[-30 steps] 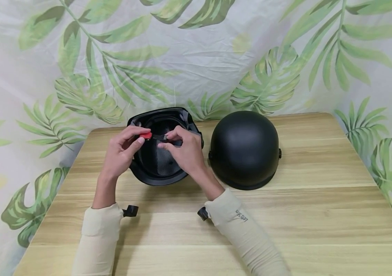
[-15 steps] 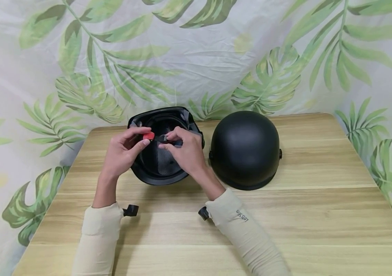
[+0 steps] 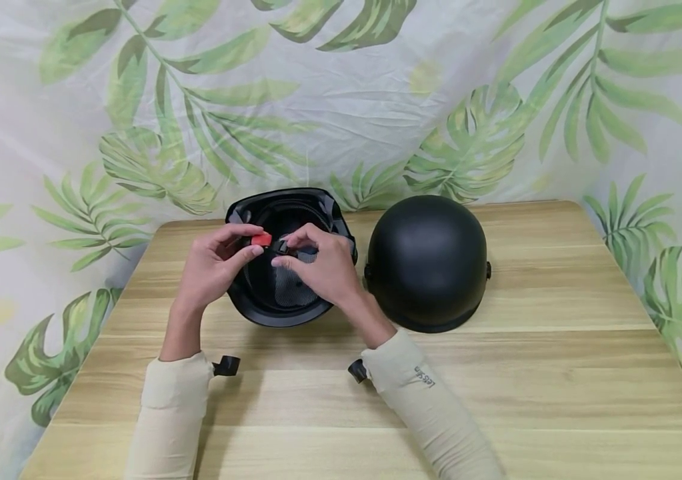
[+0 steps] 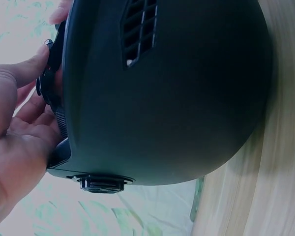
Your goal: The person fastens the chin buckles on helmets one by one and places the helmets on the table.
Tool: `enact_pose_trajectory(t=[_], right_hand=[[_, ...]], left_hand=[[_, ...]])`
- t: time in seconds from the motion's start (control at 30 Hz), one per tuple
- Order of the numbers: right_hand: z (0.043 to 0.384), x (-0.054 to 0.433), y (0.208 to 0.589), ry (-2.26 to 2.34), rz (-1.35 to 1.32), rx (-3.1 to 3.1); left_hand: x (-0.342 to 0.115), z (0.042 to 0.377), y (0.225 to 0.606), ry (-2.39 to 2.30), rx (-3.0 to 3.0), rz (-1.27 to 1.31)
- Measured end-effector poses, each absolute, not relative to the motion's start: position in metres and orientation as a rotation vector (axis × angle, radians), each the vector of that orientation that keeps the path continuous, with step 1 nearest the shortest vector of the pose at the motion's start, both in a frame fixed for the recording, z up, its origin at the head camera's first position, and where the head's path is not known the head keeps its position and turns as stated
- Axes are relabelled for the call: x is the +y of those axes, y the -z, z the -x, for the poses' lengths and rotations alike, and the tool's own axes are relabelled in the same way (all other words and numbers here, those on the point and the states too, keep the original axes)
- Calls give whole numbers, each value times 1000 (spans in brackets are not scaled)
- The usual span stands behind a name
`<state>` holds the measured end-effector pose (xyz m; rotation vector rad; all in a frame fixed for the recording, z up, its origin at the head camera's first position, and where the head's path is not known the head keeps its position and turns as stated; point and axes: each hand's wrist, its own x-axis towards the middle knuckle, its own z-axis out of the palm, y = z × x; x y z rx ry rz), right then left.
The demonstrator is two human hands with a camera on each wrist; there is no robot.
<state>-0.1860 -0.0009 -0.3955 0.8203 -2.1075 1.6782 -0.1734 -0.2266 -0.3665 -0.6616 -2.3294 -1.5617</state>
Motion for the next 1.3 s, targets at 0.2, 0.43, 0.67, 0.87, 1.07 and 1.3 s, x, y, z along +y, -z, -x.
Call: enact_pose_trajectory(t=[0.2, 0.43, 0.67, 0.87, 1.07, 1.3], right_hand=[[189, 5, 395, -1713, -883, -2126], [185, 7, 388, -1626, -824, -2236], [182, 8, 384, -1661, -751, -2298], [182, 10, 383, -1703, -717, -2314], [182, 10, 381, -1559, -794, -2309], [179, 7, 378, -1415, -951, -2249]], left_hand=[[-229, 174, 366, 1564, -2342, 669], [-233, 173, 365, 1528, -2381, 719], [-233, 174, 363, 1349, -2422, 671], [-231, 172, 361, 1310, -2434, 699], [-232, 175, 362, 1203, -2419, 707], [-233, 175, 361, 1215, -2398, 738]])
